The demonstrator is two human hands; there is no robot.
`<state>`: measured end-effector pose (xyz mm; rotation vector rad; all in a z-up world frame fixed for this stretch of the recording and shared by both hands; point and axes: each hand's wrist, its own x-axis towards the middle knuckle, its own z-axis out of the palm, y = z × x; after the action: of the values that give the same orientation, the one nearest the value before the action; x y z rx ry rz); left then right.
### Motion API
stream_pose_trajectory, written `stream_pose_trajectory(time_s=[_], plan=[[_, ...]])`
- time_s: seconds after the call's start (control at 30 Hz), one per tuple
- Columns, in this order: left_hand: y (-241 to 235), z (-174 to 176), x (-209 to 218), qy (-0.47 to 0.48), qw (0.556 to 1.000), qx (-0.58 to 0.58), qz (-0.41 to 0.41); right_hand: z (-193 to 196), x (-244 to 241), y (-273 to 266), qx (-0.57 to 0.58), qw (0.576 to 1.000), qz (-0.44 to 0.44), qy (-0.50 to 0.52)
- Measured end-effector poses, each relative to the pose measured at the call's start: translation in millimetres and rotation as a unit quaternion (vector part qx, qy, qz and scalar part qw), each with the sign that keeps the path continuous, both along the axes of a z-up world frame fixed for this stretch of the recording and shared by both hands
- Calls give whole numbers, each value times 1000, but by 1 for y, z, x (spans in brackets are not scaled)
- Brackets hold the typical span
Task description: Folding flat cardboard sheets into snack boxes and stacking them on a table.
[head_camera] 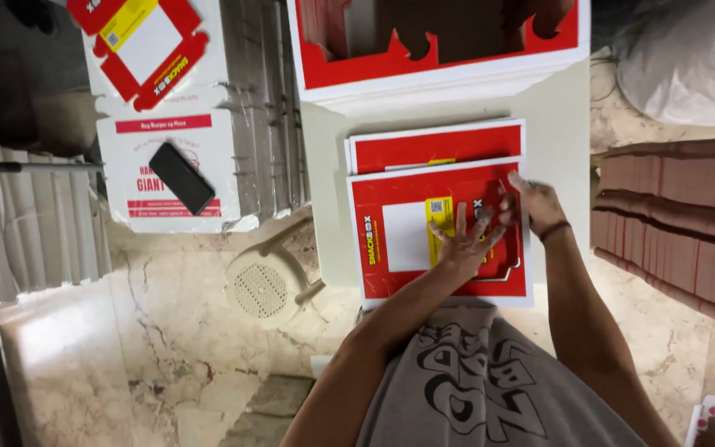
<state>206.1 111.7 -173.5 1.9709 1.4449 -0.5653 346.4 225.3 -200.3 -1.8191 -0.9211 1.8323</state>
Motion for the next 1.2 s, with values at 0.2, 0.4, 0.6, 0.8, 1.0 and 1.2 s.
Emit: stream_pose_trajectory(time_s=[0.2,0.4,0.6,0.8,1.0,1.2], plan=[[8,-15,2,14,999,-26,-13,57,-25,3,148,980,130,-15],[24,17,-18,-105,989,-99,45,13,76,-19,313,915,64,-248],[-52,-41,-51,0,995,48,-83,-40,134,-224,-82,989,-88,-90],[-43,10,-43,71,992,68,-83,-70,-3,-272,-173,967,-142,120],[-22,55,-46,40,998,22,-47,44,-45,-228,45,998,-34,-18],[-3,-47,-62,-69,997,12,-29,-33,4,-235,20,996,-74,-45]])
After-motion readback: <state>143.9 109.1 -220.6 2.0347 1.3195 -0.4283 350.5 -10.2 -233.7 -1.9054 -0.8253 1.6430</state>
